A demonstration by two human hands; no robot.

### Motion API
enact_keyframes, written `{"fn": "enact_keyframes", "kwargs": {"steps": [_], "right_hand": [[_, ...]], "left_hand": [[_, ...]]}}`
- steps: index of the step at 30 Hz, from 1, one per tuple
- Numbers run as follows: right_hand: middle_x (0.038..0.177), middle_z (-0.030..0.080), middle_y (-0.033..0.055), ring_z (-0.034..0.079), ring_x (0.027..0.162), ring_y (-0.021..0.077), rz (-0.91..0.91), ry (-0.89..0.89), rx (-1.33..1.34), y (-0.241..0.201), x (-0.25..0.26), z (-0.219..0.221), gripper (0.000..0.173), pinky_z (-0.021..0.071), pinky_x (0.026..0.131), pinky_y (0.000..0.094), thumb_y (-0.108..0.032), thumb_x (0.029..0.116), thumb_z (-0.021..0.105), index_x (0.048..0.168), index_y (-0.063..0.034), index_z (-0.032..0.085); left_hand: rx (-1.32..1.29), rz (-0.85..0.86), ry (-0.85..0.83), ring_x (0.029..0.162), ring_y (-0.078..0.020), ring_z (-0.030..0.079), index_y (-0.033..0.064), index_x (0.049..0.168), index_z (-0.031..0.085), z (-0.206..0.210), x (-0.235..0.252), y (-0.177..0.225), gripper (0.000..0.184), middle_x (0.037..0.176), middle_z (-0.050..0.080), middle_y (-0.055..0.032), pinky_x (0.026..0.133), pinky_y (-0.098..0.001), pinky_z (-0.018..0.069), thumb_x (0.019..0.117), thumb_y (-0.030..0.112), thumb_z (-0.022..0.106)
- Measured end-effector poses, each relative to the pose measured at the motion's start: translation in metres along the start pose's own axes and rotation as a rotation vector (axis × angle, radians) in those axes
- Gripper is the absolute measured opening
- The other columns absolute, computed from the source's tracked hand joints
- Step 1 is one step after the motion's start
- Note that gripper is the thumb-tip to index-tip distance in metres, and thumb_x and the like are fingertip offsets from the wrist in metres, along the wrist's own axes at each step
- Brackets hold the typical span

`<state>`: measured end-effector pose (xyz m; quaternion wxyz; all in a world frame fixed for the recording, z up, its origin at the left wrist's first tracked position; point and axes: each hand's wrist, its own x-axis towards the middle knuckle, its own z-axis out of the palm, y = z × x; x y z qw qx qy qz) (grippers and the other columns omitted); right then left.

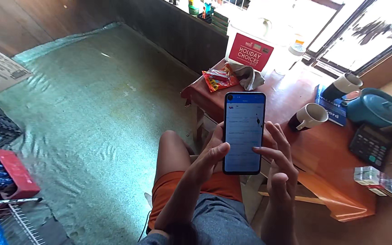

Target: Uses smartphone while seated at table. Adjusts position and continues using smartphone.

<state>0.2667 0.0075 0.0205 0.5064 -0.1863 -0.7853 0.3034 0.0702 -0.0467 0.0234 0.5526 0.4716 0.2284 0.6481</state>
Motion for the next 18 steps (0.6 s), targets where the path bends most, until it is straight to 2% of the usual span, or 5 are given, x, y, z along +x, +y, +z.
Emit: {"fn": "enact_keyframes", "kwargs": {"steps": [5, 9, 11, 15, 18], "right_hand": [[0.16, 0.042, 0.0049, 0.019, 0.155, 0.0335, -0.012, -0.009, 0.001, 0.001, -0.002, -0.0014, 0.059, 0.0191, 0.126, 0.0524, -0.067, 0.1025, 0.032, 0.105, -0.027, 0.076], [0.157, 0.046, 0.0049, 0.021, 0.154, 0.0335, -0.023, -0.015, 0.021, 0.0006, -0.0021, -0.0029, 0.06, 0.0177, 0.127, 0.0524, -0.066, 0.1031, 0.032, 0.097, -0.0266, 0.077], [0.158, 0.045, 0.0052, 0.023, 0.154, 0.0338, -0.004, 0.004, 0.062, -0.0008, -0.0009, -0.0023, 0.061, 0.0227, 0.126, 0.0517, -0.069, 0.1012, 0.033, 0.102, -0.0269, 0.077], [0.163, 0.036, 0.0025, 0.019, 0.156, 0.0302, -0.001, 0.03, 0.065, -0.0023, 0.0024, -0.0018, 0.059, 0.025, 0.126, 0.049, -0.069, 0.1004, 0.036, 0.122, -0.0272, 0.072], [0.165, 0.033, 0.0032, 0.015, 0.157, 0.0306, -0.003, 0.01, -0.011, -0.0012, 0.0032, -0.002, 0.06, 0.0174, 0.127, 0.0516, -0.067, 0.1018, 0.035, 0.127, -0.0266, 0.071]], "left_hand": [[-0.017, 0.006, -0.012, 0.116, -0.0088, 0.062, 0.0149, 0.15, 0.031, -0.0005, -0.0001, 0.0008, 0.086, 0.13, 0.062, 0.0013, 0.099, -0.0315, 0.0533, 0.0889, 0.067, 0.062], [0.001, -0.008, 0.002, 0.116, -0.0091, 0.062, 0.0139, 0.15, 0.03, 0.0, 0.0003, 0.0016, 0.091, 0.129, 0.061, 0.0006, 0.098, -0.0318, 0.0538, 0.0868, 0.071, 0.062], [-0.001, -0.003, -0.006, 0.117, -0.0092, 0.062, 0.0141, 0.151, 0.03, -0.0008, 0.0004, 0.0012, 0.089, 0.131, 0.061, 0.0007, 0.099, -0.0322, 0.0532, 0.0882, 0.069, 0.061], [-0.014, -0.007, -0.021, 0.117, -0.0097, 0.061, 0.0138, 0.151, 0.03, 0.0003, 0.0007, 0.0012, 0.088, 0.131, 0.061, 0.0002, 0.1, -0.0324, 0.0526, 0.0886, 0.067, 0.063], [-0.037, -0.007, -0.029, 0.117, -0.0092, 0.062, 0.0142, 0.15, 0.031, 0.0015, 0.001, 0.0017, 0.087, 0.13, 0.061, 0.001, 0.1, -0.0322, 0.053, 0.0887, 0.066, 0.064]]}}
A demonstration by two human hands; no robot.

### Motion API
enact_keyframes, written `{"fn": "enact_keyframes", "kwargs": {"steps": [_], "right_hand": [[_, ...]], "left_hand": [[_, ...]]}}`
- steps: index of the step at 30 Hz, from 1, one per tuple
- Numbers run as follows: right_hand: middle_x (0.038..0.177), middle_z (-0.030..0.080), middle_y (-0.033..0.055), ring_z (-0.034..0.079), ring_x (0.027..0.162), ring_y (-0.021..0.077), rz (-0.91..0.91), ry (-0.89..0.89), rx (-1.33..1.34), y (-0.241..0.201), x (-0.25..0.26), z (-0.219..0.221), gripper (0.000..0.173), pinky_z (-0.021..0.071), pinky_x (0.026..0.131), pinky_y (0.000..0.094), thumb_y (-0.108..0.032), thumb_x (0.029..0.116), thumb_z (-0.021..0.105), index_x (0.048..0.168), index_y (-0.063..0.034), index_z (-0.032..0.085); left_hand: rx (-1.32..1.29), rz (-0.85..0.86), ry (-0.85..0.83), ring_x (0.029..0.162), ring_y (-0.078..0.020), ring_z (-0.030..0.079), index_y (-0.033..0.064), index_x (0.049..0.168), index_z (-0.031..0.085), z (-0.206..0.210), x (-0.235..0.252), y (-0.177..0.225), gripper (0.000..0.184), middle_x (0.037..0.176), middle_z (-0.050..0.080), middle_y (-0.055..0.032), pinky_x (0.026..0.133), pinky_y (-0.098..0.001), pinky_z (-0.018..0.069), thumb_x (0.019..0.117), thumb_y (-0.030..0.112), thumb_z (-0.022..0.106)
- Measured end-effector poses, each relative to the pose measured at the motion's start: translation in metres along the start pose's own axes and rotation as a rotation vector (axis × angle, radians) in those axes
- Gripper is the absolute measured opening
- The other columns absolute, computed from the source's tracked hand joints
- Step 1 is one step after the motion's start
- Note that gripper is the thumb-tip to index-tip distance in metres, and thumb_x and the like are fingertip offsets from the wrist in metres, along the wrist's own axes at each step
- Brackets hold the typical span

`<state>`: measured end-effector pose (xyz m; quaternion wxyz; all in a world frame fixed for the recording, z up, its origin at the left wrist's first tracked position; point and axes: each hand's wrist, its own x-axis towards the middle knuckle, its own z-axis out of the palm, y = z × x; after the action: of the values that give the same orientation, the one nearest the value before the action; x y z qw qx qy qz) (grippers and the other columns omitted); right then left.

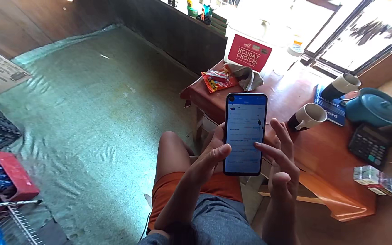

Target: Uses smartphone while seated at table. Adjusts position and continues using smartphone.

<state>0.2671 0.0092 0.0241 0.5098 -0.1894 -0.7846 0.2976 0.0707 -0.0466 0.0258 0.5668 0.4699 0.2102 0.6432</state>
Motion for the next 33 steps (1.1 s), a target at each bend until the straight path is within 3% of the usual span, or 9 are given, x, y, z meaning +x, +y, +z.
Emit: {"fn": "enact_keyframes", "kwargs": {"steps": [5, 15, 20, 24, 31, 33], "right_hand": [[0.163, 0.036, 0.0041, 0.015, 0.156, 0.0315, -0.002, -0.006, -0.017, 0.0009, -0.002, 0.001, 0.059, 0.0139, 0.127, 0.0527, -0.067, 0.1023, 0.033, 0.121, -0.0285, 0.074], [0.162, 0.038, 0.0036, 0.017, 0.156, 0.032, -0.025, 0.009, 0.02, 0.0005, -0.0026, 0.0007, 0.061, 0.0154, 0.127, 0.0541, -0.07, 0.1003, 0.034, 0.121, -0.0278, 0.073], [0.164, 0.035, 0.0026, 0.019, 0.156, 0.0302, -0.022, 0.043, 0.028, -0.0034, -0.0005, -0.0013, 0.06, 0.0264, 0.125, 0.0481, -0.069, 0.1002, 0.036, 0.125, -0.0278, 0.071], [0.164, 0.035, 0.004, 0.018, 0.156, 0.0301, -0.033, 0.059, 0.009, -0.0042, 0.0025, -0.0011, 0.058, 0.0212, 0.126, 0.0493, -0.067, 0.1012, 0.037, 0.127, -0.0259, 0.07], [0.164, 0.034, 0.0055, 0.015, 0.156, 0.0305, -0.02, 0.046, -0.066, -0.0034, 0.0043, 0.0014, 0.059, 0.0169, 0.127, 0.0501, -0.066, 0.1021, 0.037, 0.128, -0.0248, 0.07], [0.163, 0.035, 0.006, 0.017, 0.156, 0.0307, -0.028, 0.064, -0.055, -0.003, 0.0052, 0.0019, 0.06, 0.0191, 0.127, 0.0498, -0.066, 0.1017, 0.037, 0.128, -0.0234, 0.07]], "left_hand": [[0.016, 0.011, -0.005, 0.118, -0.0091, 0.061, 0.0143, 0.15, 0.031, -0.0019, -0.0007, 0.0003, 0.085, 0.131, 0.06, 0.0008, 0.1, -0.0314, 0.0525, 0.0898, 0.065, 0.062], [-0.016, 0.012, -0.013, 0.115, -0.0088, 0.063, 0.0154, 0.147, 0.033, -0.001, -0.001, 0.0013, 0.083, 0.128, 0.062, 0.0018, 0.098, -0.0301, 0.0537, 0.0886, 0.065, 0.064], [0.004, 0.001, 0.004, 0.115, -0.0076, 0.062, 0.018, 0.148, 0.034, -0.0013, -0.0021, 0.0009, 0.084, 0.128, 0.062, 0.0037, 0.099, -0.0297, 0.0531, 0.0873, 0.067, 0.065], [0.011, -0.012, 0.016, 0.115, -0.0095, 0.062, 0.015, 0.148, 0.031, -0.0002, -0.0021, 0.0016, 0.09, 0.128, 0.063, 0.0013, 0.099, -0.0315, 0.0535, 0.0854, 0.069, 0.065], [0.009, 0.009, -0.023, 0.116, -0.0076, 0.062, 0.0161, 0.148, 0.033, -0.0008, -0.0015, 0.0007, 0.082, 0.128, 0.062, 0.0031, 0.098, -0.0298, 0.0534, 0.0896, 0.066, 0.062], [0.004, 0.005, -0.023, 0.116, -0.0087, 0.062, 0.0157, 0.148, 0.032, -0.001, -0.0012, 0.0014, 0.083, 0.129, 0.062, 0.0022, 0.099, -0.0311, 0.0534, 0.0897, 0.066, 0.062]]}}
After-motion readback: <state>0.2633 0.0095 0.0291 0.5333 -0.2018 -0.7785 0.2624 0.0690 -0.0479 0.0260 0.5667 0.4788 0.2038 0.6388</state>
